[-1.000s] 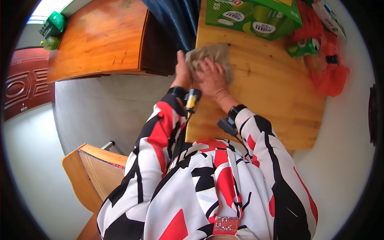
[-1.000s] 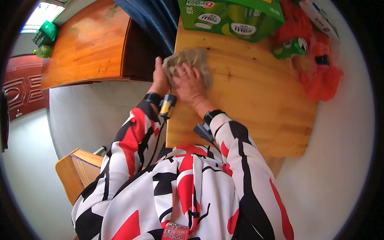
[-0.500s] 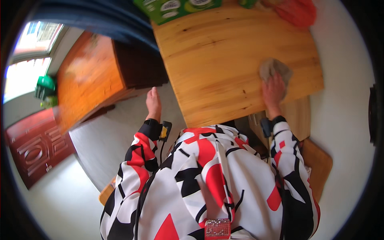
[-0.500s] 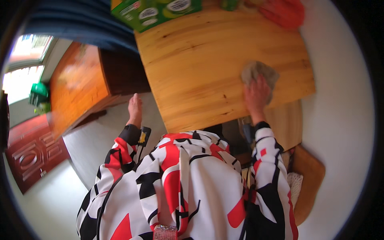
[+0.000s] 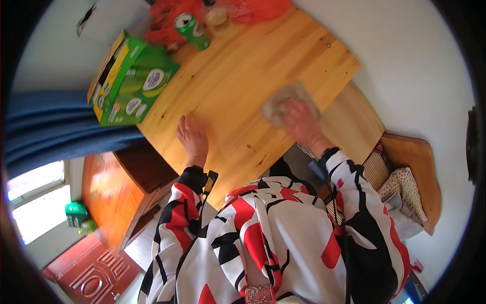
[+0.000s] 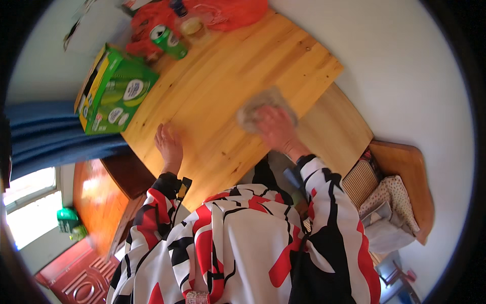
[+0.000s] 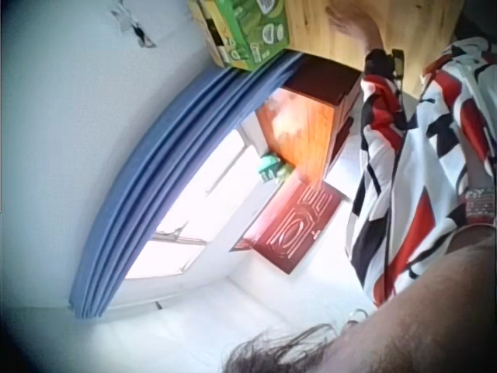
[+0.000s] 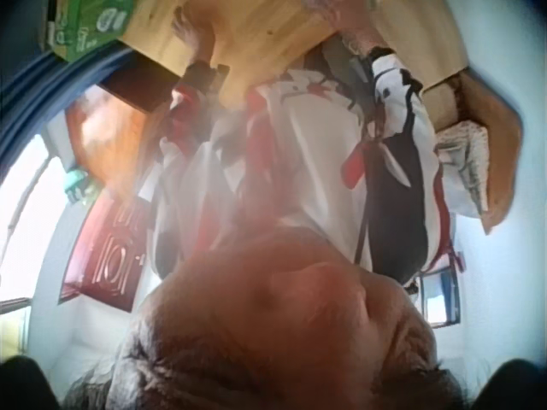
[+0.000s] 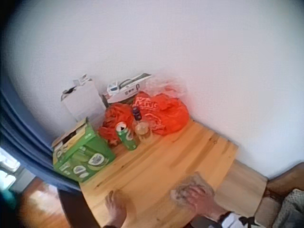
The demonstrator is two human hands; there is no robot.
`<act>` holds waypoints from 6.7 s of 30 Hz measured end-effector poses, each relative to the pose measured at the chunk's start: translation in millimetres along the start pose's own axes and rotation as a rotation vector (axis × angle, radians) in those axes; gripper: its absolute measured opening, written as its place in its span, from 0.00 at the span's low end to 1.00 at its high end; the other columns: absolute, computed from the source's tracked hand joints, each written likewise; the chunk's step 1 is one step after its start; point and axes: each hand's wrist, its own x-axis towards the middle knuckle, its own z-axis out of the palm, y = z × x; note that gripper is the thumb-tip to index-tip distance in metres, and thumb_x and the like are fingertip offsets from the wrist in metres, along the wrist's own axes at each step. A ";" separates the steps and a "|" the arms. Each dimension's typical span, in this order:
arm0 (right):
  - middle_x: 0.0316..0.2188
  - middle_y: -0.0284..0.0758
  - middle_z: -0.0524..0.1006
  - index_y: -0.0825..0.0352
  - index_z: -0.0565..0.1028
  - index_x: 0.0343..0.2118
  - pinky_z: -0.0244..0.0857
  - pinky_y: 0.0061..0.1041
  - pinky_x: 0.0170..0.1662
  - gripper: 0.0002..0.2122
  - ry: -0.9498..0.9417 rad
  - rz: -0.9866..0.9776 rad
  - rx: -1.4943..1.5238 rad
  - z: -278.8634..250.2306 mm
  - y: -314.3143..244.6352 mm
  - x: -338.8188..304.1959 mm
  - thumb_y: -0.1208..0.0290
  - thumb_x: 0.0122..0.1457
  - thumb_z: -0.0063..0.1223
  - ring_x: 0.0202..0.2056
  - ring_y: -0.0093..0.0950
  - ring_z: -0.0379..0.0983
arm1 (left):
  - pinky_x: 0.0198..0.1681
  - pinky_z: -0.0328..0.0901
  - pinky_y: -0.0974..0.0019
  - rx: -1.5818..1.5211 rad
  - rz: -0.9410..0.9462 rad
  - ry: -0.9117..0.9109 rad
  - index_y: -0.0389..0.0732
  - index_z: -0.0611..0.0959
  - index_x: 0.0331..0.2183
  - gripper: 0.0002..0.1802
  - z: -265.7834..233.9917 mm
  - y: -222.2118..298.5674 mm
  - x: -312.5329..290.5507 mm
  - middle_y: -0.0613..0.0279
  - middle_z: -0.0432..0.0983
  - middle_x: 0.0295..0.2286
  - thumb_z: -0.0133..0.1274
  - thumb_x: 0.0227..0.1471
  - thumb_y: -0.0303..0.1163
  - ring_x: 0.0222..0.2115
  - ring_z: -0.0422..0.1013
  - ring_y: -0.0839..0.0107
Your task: Wiping down multiple furniture surfaces including a desk, a table, and a bed headboard using a cloth.
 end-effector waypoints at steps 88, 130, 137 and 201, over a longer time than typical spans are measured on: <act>0.50 0.37 0.67 0.59 0.75 0.40 0.58 0.39 0.49 0.13 0.086 0.793 -0.096 61.6 235.0 -135.8 0.71 0.49 0.50 0.51 0.39 0.62 | 0.59 0.45 0.51 0.090 0.708 -0.203 0.40 0.63 0.57 0.32 150.4 344.6 30.5 0.49 0.55 0.57 0.46 0.53 0.43 0.57 0.51 0.50; 0.42 0.39 0.71 0.52 0.76 0.39 0.63 0.39 0.43 0.13 -0.147 0.949 0.249 45.8 133.5 -279.0 0.69 0.50 0.47 0.44 0.37 0.68 | 0.58 0.45 0.47 0.052 0.746 -0.190 0.38 0.62 0.56 0.34 153.2 338.6 33.9 0.47 0.55 0.56 0.48 0.50 0.41 0.57 0.51 0.48; 0.39 0.46 0.72 0.65 0.70 0.46 0.63 0.40 0.43 0.16 -0.248 1.478 -0.231 27.3 212.3 -360.8 0.70 0.52 0.47 0.42 0.45 0.66 | 0.58 0.45 0.47 0.007 0.745 -0.203 0.38 0.63 0.56 0.33 155.7 349.1 30.6 0.48 0.56 0.56 0.47 0.50 0.42 0.57 0.50 0.49; 0.36 0.50 0.72 0.68 0.69 0.37 0.69 0.43 0.40 0.10 0.005 1.737 -0.297 23.5 207.9 -391.2 0.72 0.52 0.45 0.38 0.48 0.72 | 0.56 0.47 0.48 0.046 0.779 -0.106 0.40 0.67 0.53 0.32 163.6 345.9 29.4 0.49 0.59 0.54 0.49 0.49 0.44 0.56 0.53 0.51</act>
